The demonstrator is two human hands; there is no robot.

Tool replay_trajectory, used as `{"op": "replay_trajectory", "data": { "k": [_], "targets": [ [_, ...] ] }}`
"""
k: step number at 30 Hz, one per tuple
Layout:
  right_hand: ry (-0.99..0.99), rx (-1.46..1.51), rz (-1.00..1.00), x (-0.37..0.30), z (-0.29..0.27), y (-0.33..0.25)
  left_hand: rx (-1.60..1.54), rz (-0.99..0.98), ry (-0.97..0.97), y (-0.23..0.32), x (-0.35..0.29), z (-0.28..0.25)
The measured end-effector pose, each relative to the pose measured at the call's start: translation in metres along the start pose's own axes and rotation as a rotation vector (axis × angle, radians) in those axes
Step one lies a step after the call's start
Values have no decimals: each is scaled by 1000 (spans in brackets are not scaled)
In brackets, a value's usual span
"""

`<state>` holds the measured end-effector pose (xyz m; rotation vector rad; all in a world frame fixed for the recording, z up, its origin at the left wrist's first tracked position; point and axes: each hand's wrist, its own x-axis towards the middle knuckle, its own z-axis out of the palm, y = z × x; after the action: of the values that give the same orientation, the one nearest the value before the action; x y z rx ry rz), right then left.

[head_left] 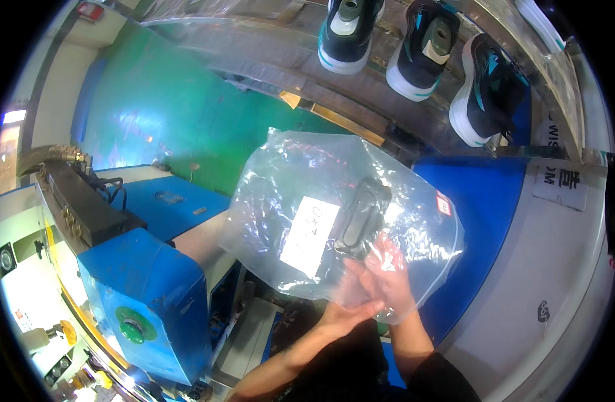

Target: The person picks up components from a bin, uses a large machine to press them together, and then places the assembled shoes onto a conveyor belt.

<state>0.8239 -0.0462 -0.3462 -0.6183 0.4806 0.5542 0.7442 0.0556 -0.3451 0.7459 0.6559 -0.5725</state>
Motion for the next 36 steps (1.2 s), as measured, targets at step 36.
{"op": "replay_trajectory", "data": {
  "k": [36],
  "targets": [
    [3, -1712, -215, -43, -32, 5, 95, 429, 128, 14, 38, -77]
  ]
}}
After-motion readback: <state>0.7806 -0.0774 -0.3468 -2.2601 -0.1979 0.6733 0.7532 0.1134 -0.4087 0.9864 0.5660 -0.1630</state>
